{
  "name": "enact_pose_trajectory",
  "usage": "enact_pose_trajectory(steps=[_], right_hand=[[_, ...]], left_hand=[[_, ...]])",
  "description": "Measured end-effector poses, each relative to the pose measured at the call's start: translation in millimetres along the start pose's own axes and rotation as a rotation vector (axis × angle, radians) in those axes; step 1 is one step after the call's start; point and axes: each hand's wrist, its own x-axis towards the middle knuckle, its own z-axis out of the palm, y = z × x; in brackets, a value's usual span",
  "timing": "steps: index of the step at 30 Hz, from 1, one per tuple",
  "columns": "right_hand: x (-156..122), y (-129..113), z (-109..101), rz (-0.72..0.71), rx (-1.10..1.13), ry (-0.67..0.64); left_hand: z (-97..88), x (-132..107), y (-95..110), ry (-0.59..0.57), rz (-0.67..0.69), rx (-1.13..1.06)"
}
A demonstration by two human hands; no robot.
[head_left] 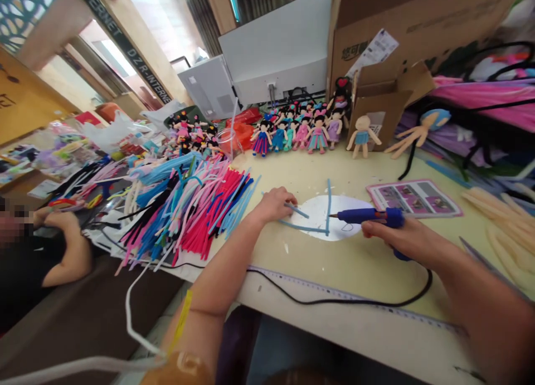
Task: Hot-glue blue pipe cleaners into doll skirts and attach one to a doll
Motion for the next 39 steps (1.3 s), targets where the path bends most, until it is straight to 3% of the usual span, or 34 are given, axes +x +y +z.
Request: enact_pose_trajectory(steps=[4, 13, 23, 39], right_hand=[[-0.5, -3.8, 0.4, 0.104, 0.031, -0.058], [-0.7, -4.4, 1.0, 0.129, 0.048, -0.108], [1.9, -2.6, 4.5, 0.095, 0.049, -0.101], [3.8, -2.5, 7.1, 0.117, 0.031, -0.111]], left_hand=[[1.3, 8.5, 16.3, -0.074, 0.055, 0.038], [4.2, 11.6, 46.5, -0.098, 0.218, -0.126], [16.1, 9.3, 44.5, -0.151, 0.323, -0.160], [10.9, 5.4, 47.1, -0.209, 0.277, -0.183]])
